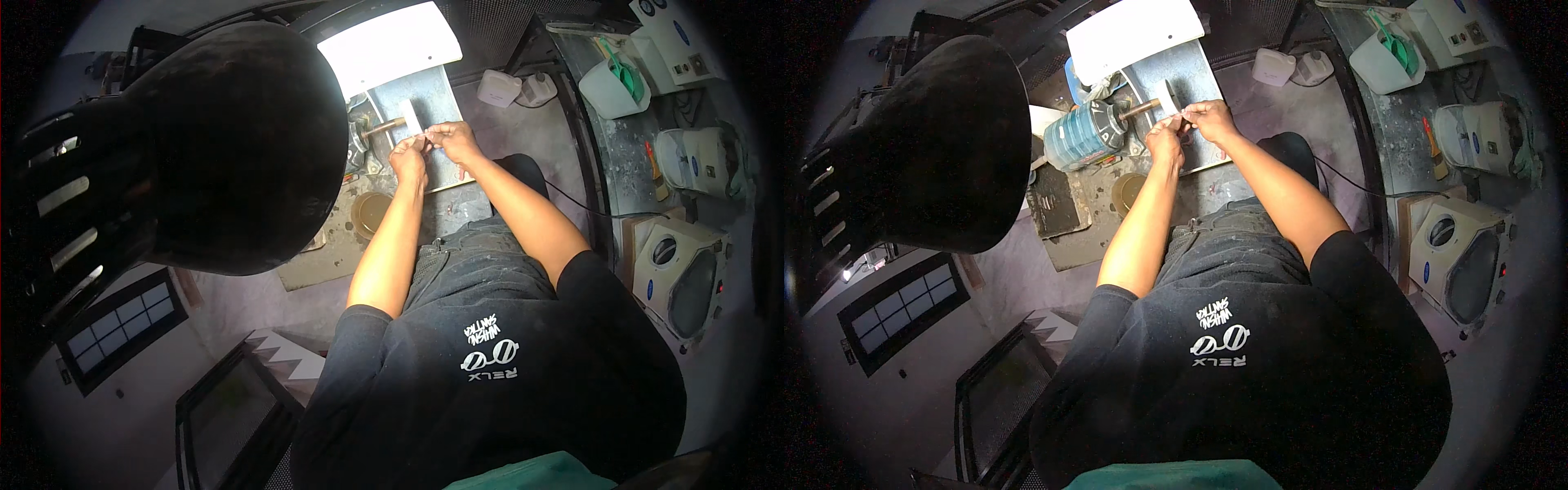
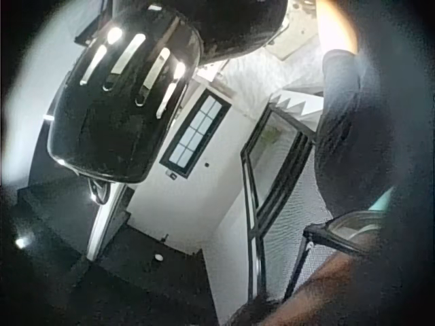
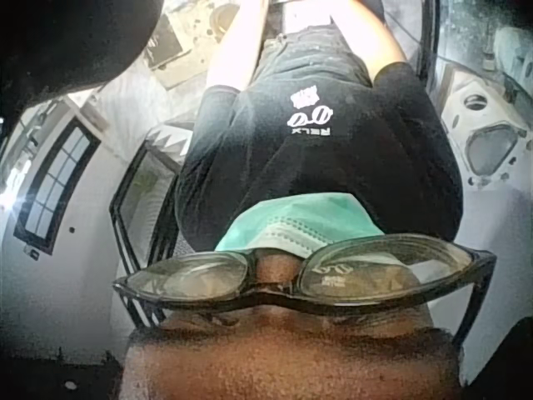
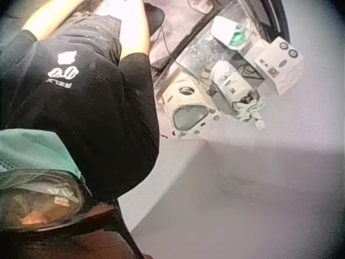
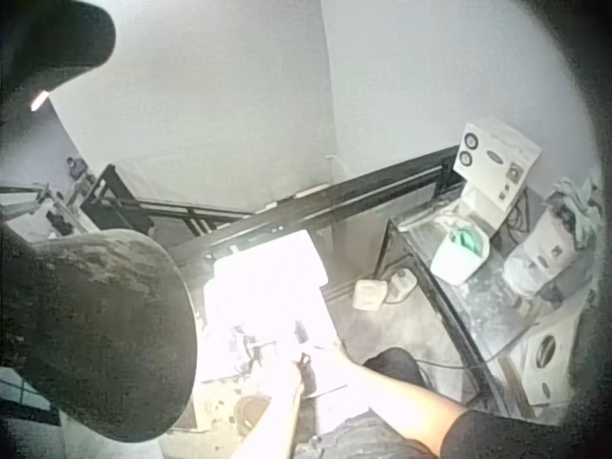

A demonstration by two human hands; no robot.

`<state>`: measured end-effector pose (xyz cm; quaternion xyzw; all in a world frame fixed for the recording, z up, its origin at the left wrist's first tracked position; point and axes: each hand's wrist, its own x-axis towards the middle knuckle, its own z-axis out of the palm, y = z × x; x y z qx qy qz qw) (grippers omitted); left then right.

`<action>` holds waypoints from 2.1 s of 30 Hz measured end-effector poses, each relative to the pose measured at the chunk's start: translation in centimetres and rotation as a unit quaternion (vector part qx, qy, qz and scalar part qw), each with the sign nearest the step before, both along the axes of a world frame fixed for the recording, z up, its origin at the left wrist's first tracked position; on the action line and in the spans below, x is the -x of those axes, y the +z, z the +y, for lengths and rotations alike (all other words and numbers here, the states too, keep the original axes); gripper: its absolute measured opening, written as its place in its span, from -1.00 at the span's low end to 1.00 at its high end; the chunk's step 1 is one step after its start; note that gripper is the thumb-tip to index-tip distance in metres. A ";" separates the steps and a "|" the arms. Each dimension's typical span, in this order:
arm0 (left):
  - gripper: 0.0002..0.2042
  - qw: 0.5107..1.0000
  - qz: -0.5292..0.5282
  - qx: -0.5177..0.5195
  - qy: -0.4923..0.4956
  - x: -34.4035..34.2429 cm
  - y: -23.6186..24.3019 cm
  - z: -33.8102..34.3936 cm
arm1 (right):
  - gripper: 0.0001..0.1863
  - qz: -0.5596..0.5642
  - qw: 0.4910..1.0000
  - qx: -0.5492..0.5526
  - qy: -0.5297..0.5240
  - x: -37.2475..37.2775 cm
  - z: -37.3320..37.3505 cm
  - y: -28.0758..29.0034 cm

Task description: The person polishes a dental prosthesis using a rotating wheel machine, dips fingers into a container of liquid, and rubs the dental piece by hand.

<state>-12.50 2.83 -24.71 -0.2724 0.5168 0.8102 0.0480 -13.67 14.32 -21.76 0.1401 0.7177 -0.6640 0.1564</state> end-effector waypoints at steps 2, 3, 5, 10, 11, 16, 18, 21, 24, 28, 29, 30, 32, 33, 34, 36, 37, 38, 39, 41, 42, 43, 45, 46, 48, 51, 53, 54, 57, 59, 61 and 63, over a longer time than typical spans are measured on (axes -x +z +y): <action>-0.95 1.000 -0.007 0.004 0.001 0.0 0.5 0.2 | -0.78 0.010 1.000 -0.001 -0.001 0.1 0.3 -0.4; -0.95 1.000 -0.008 -0.006 0.001 0.0 0.6 0.3 | -0.78 0.020 1.000 -0.001 -0.001 0.1 0.4 -0.8; -0.94 1.000 -0.009 -0.017 0.001 0.1 0.9 0.6 | -0.80 0.037 0.999 0.003 0.001 0.5 0.4 -1.9; -0.94 0.997 -0.020 -0.066 0.038 0.3 1.0 0.6 | -0.82 0.018 1.000 -0.011 -0.005 0.6 0.0 -1.0; -0.94 0.997 -0.020 -0.066 0.038 0.4 0.8 0.5 | -0.83 0.004 1.000 -0.019 -0.006 0.6 -0.1 -0.6; -0.94 0.993 -0.042 -0.100 0.039 0.8 0.4 0.2 | -0.85 -0.020 1.000 0.009 -0.022 0.9 -0.2 -0.5; -0.94 0.993 -0.042 -0.101 0.043 1.0 0.0 0.1 | -0.84 -0.026 0.999 0.019 -0.009 1.2 -0.4 -1.0; -0.93 0.992 -0.051 -0.105 0.054 1.0 0.3 0.0 | -0.77 -0.063 0.998 -0.016 -0.011 1.3 -0.5 -0.3; -0.94 0.989 -0.054 -0.119 0.063 1.1 0.2 -0.2 | -0.69 -0.076 0.997 -0.021 -0.027 1.3 -1.1 0.5; -0.93 0.987 -0.053 -0.127 0.078 1.2 -0.3 -0.6 | -0.63 -0.078 0.997 -0.021 -0.004 1.5 -1.3 1.1; -0.93 0.987 -0.054 -0.127 0.078 1.2 -0.4 -0.6 | -0.61 -0.083 0.996 -0.031 0.001 1.6 -1.4 1.2; -0.93 0.987 -0.055 -0.126 0.082 1.2 -0.4 -0.7 | -0.59 -0.089 0.995 -0.041 0.007 1.6 -1.5 1.3; -0.93 0.987 -0.057 -0.125 0.087 1.2 -0.4 -0.9 | -0.60 -0.094 0.995 -0.044 -0.001 1.6 -1.8 1.8; -0.94 0.987 -0.061 -0.122 0.089 1.2 -0.4 -1.0 | -0.61 -0.100 0.994 -0.047 -0.009 1.5 -1.9 2.1; -0.94 0.986 -0.065 -0.120 0.092 1.2 -0.3 -1.1 | -0.61 -0.100 0.994 -0.047 -0.007 1.7 -2.0 1.3; -0.95 0.989 -0.059 -0.107 0.085 1.3 -0.3 -0.9 | -0.67 -0.097 0.995 0.023 -0.026 2.0 -1.8 -0.7; -0.95 0.991 -0.054 -0.093 0.082 1.3 -0.4 -0.9 | -0.67 -0.096 0.995 0.023 -0.025 1.9 -1.7 -1.4; -0.95 0.991 -0.055 -0.093 0.082 1.2 0.0 -0.8 | -0.71 -0.097 0.993 0.045 -0.040 1.8 -1.6 -1.6; -0.96 0.994 -0.045 -0.074 0.067 1.1 0.4 -0.6 | -0.75 -0.098 0.991 0.067 -0.054 1.7 -1.5 -1.8; -0.96 0.996 -0.036 -0.055 0.053 0.8 1.1 -0.3 | -0.76 -0.104 0.991 0.069 -0.045 1.2 -0.9 -1.6; -0.96 0.998 -0.024 -0.045 0.040 0.7 1.3 -0.1 | -0.77 -0.109 0.991 0.071 -0.034 1.0 -0.8 -1.2; -0.96 0.999 -0.013 -0.034 0.028 0.6 1.5 0.0 | -0.77 -0.109 0.991 0.071 -0.035 0.8 -0.6 -1.4; -0.96 1.000 -0.001 -0.022 0.022 0.6 0.3 -0.1 | -0.77 -0.050 0.995 0.088 -0.021 0.4 -0.4 -1.3; -0.95 1.000 0.010 -0.009 0.018 0.5 -0.4 -0.3 | -0.77 -0.049 0.995 0.089 -0.019 0.3 -0.4 -1.0; -0.95 1.000 0.002 -0.008 0.002 0.3 -0.3 -0.1 | -0.78 -0.050 0.998 0.015 -0.028 0.0 -0.1 -0.1; -0.94 1.000 -0.016 -0.001 -0.023 0.1 0.0 -0.1 | -0.79 0.019 1.000 -0.003 -0.015 -0.2 0.3 -0.3; -0.94 0.999 -0.027 0.005 -0.033 0.0 0.6 0.2 | -0.79 0.088 0.996 -0.034 -0.010 0.0 0.7 -0.7; -0.94 0.999 -0.032 -0.003 -0.016 0.0 1.0 0.6 | -0.79 0.156 0.986 -0.065 -0.003 0.1 0.9 -1.1; -0.94 0.999 -0.036 -0.020 0.009 -0.1 1.6 0.8 | -0.79 0.204 0.977 -0.061 0.017 0.3 1.1 -1.5; -0.94 0.999 -0.037 -0.031 0.016 -0.2 1.7 0.8 | -0.78 0.201 0.978 -0.060 0.018 0.2 1.0 -1.5; -0.95 0.999 -0.041 -0.033 0.014 -0.2 1.8 0.8 | -0.78 0.198 0.978 -0.059 0.018 0.2 1.0 -1.4; -0.95 0.998 -0.043 -0.034 0.015 -0.2 1.6 0.6 | -0.77 0.175 0.983 -0.056 0.015 0.1 0.9 -1.3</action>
